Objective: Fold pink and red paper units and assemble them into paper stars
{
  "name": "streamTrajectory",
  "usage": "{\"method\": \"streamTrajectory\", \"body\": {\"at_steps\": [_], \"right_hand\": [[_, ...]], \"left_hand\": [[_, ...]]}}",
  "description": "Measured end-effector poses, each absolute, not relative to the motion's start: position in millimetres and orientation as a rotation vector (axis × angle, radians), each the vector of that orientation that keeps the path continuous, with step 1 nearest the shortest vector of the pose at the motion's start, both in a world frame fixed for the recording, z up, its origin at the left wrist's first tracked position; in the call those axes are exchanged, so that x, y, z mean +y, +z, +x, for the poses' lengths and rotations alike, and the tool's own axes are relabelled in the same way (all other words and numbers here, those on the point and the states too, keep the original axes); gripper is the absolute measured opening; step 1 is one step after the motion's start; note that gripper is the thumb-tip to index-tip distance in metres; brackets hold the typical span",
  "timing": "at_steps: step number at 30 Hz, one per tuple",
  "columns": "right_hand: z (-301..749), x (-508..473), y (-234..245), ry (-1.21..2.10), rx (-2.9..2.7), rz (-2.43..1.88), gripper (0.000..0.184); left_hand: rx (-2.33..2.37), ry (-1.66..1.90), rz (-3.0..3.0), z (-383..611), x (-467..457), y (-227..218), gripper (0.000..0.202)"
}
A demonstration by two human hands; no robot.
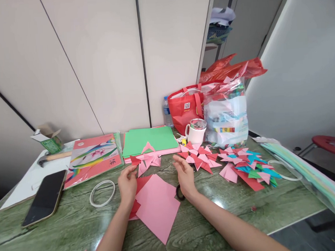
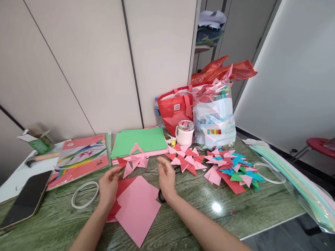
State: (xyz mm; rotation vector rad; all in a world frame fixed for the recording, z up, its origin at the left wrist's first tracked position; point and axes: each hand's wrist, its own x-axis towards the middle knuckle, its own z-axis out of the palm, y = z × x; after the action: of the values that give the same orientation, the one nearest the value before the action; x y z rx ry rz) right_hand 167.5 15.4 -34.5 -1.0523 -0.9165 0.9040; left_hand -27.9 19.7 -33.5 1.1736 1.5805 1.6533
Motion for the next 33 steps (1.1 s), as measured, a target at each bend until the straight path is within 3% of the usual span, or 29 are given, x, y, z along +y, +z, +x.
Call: {"method": "streamTrajectory", "body": {"at_steps": [6, 10, 12, 16, 21, 24, 27, 33], "right_hand": [[158, 6, -29, 0.918, -1.585, -1.097, 0.022], [151, -5, -19, 0.865, -2.138, -1.138, 0.067], [146, -7, -17, 0.851, -2.281, -1.149, 0.078], [138, -3, -16, 0.766, -2.335, -1.112, 0.068], [138, 14, -3, 0.682, -2.147, -0.978, 0.019], [144, 34, 4, 0.604, -2.058, -1.041, 0.021], [150, 55, 5, 0.437, -2.103, -1.157, 0.035], [147, 83, 1, 0.509, -2.297, -1.055, 0.049]], "left_hand": [[1.591, 1.728, 1.130, -30, 21, -32, 0.028], [1.575, 1.624, 1.268, -31, 21, -33, 0.024], [1.554, 1.539, 1.367, -29, 21, -33, 0.018], [1.573, 1.429, 1.509, -26, 19, -32, 0.015], [1.640, 1.408, 1.580, -22, 16, -30, 0.019], [1.673, 1.434, 1.571, -21, 15, -28, 0.021], [1.691, 1.488, 1.537, -21, 14, -25, 0.023], [1.653, 1.587, 1.429, -21, 11, -17, 0.023]]}}
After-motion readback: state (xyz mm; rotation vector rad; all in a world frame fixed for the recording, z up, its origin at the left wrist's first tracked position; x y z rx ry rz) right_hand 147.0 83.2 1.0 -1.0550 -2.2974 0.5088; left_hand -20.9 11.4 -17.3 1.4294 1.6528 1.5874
